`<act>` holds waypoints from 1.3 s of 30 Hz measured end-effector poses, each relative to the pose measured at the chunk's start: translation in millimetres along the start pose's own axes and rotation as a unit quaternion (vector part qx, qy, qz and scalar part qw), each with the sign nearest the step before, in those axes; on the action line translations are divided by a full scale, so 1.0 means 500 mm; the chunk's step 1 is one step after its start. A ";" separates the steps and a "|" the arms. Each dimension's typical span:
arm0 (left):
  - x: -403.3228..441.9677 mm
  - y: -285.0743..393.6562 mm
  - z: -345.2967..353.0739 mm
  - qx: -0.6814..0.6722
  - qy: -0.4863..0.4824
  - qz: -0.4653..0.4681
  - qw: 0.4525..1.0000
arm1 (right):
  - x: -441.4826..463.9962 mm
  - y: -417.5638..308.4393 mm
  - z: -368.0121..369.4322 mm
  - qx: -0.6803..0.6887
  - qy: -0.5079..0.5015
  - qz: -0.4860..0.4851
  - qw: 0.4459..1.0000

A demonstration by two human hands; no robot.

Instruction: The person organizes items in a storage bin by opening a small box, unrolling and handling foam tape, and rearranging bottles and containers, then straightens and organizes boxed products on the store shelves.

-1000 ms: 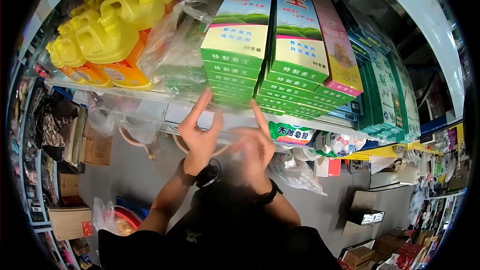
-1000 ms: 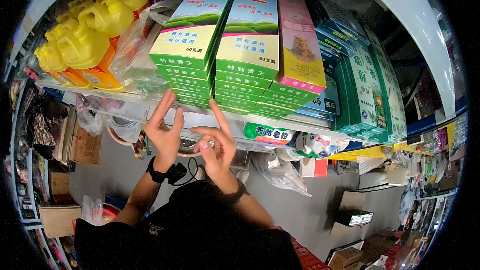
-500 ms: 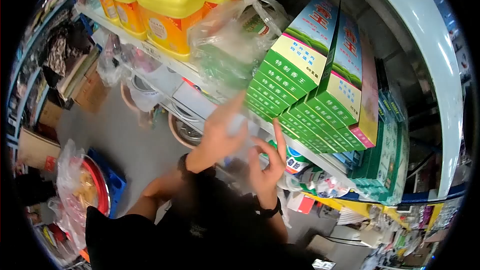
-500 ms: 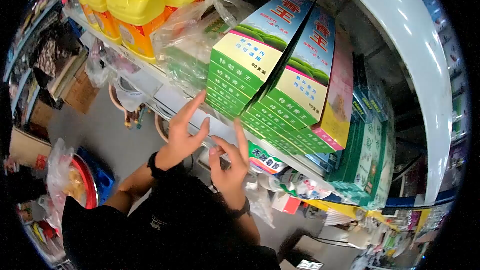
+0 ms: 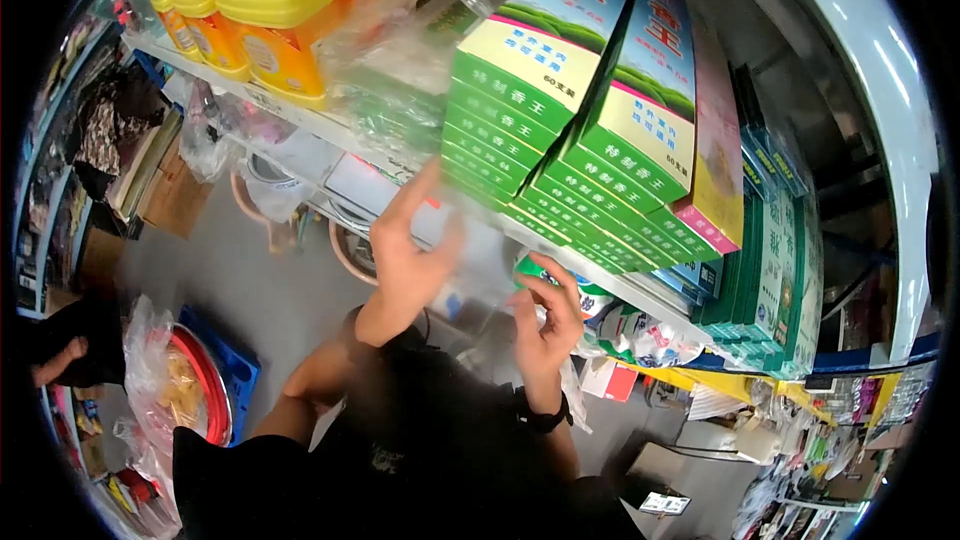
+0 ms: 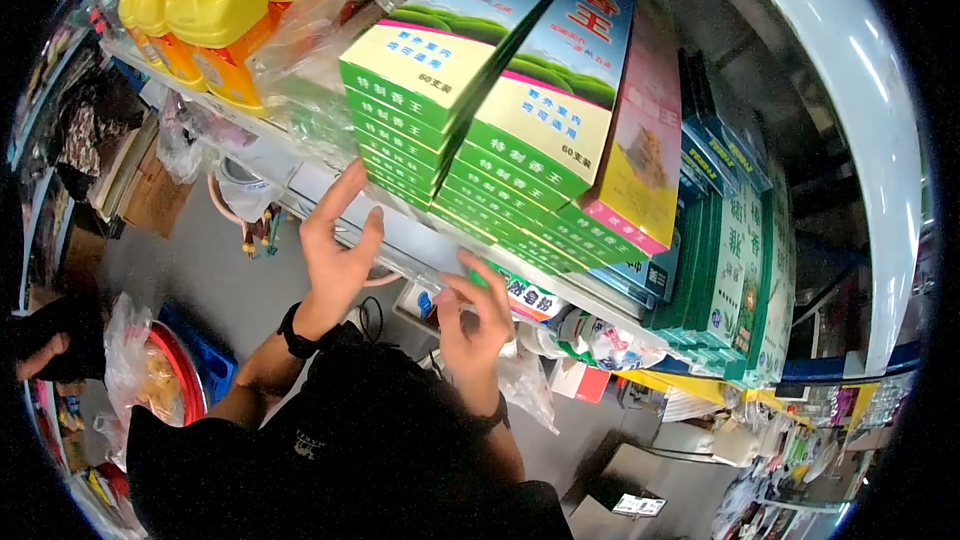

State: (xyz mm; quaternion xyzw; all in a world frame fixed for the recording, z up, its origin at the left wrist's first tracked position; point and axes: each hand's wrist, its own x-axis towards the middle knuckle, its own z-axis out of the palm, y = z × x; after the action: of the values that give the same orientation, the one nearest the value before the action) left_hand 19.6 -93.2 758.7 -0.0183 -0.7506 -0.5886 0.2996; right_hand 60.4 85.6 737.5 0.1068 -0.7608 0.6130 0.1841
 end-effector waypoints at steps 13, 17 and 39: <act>0.004 -0.022 -0.001 0.017 0.021 0.029 0.999 | 0.002 -0.006 -0.038 0.007 0.170 -0.023 0.985; 0.015 -0.029 -0.027 0.017 -0.040 0.001 0.999 | 0.025 -0.018 -0.065 0.008 0.264 -0.049 0.963; -0.029 0.149 0.114 0.032 0.014 0.308 0.951 | 0.149 -0.122 -0.155 -0.042 0.049 -0.186 0.980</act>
State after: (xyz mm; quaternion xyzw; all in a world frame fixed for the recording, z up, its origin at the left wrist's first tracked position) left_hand 35.5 -14.5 809.4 -0.2302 -0.7227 -0.4438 0.4773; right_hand 27.9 152.0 836.9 0.2085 -0.7431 0.5397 0.3363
